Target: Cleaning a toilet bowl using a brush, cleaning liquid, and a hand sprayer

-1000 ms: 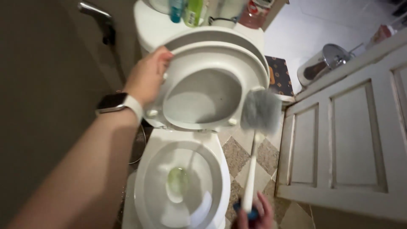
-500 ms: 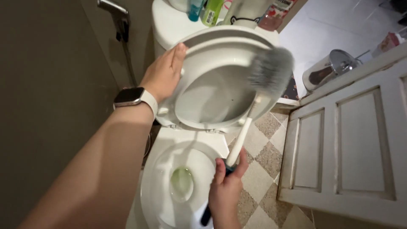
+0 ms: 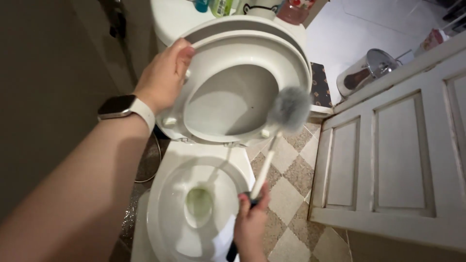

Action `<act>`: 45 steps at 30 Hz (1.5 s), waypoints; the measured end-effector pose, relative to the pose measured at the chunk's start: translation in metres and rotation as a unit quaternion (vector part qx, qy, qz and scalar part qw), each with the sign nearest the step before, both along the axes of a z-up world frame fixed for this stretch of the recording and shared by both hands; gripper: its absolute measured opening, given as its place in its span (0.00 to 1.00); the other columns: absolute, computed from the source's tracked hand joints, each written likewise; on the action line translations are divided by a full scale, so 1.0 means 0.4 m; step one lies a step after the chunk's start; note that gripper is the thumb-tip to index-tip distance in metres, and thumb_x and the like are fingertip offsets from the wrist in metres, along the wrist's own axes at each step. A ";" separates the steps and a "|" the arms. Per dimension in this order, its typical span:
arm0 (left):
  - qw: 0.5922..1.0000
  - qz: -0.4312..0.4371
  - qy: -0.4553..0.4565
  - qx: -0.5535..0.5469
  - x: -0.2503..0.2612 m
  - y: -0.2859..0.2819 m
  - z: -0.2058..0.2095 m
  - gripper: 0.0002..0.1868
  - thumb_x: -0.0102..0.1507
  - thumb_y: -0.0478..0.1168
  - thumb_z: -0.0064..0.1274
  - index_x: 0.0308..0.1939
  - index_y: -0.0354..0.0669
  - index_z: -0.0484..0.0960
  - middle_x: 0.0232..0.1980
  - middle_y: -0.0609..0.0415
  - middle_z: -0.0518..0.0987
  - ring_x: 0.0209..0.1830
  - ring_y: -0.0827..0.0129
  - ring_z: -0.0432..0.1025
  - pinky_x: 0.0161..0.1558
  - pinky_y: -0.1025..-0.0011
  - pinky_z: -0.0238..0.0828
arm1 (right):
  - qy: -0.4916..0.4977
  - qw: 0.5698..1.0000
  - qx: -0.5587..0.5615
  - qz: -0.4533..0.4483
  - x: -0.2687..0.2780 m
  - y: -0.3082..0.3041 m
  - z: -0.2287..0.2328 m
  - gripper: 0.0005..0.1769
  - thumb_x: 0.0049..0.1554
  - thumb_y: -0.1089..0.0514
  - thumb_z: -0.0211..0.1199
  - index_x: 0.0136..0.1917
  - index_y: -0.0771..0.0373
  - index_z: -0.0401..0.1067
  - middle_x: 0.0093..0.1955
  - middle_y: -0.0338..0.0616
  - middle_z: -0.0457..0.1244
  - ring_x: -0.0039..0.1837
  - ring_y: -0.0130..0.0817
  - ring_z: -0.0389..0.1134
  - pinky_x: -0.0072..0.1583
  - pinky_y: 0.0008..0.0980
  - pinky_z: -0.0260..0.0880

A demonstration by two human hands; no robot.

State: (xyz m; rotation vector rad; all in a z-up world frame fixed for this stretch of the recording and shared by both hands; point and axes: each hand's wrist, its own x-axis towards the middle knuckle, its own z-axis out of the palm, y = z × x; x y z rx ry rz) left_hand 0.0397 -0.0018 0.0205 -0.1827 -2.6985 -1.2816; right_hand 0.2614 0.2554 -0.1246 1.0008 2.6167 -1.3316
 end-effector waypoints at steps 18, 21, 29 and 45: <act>0.997 -0.047 0.045 0.039 0.021 -0.028 -0.012 0.20 0.75 0.46 0.32 0.68 0.47 0.68 0.58 0.46 0.77 0.55 0.57 0.72 0.47 0.62 0.66 | -0.019 0.951 -0.284 -0.122 0.093 -0.070 0.051 0.19 0.66 0.48 0.50 0.69 0.44 0.57 0.25 0.41 0.54 0.23 0.32 0.51 0.24 0.29 0.50; 0.984 0.000 0.178 -0.020 0.081 -0.024 -0.011 0.25 0.68 0.30 0.36 0.69 0.39 0.73 0.57 0.36 0.73 0.55 0.43 0.71 0.52 0.55 0.65 | 0.082 0.948 -0.278 -0.132 0.126 -0.056 0.071 0.19 0.66 0.49 0.49 0.69 0.49 0.59 0.26 0.44 0.55 0.22 0.30 0.49 0.23 0.28 0.48; 0.968 0.243 -0.051 0.024 0.540 -0.083 -0.289 0.27 0.68 0.28 0.39 0.72 0.45 0.72 0.62 0.41 0.74 0.55 0.53 0.73 0.51 0.58 0.73 | 0.257 0.914 -0.311 0.030 0.067 -0.169 0.153 0.38 0.62 0.56 0.53 0.82 0.38 0.45 0.30 0.37 0.59 0.25 0.20 0.52 0.26 0.21 0.54; 0.776 0.369 -0.507 0.065 1.417 -0.207 -1.252 0.32 0.56 0.44 0.63 0.65 0.72 0.81 0.78 0.48 0.63 0.76 0.56 0.61 0.75 0.65 0.54 | 0.037 0.979 -0.067 0.189 0.007 -0.380 -0.079 0.40 0.60 0.47 0.55 0.82 0.37 0.46 0.57 0.44 0.72 0.54 0.49 0.73 0.60 0.41 0.67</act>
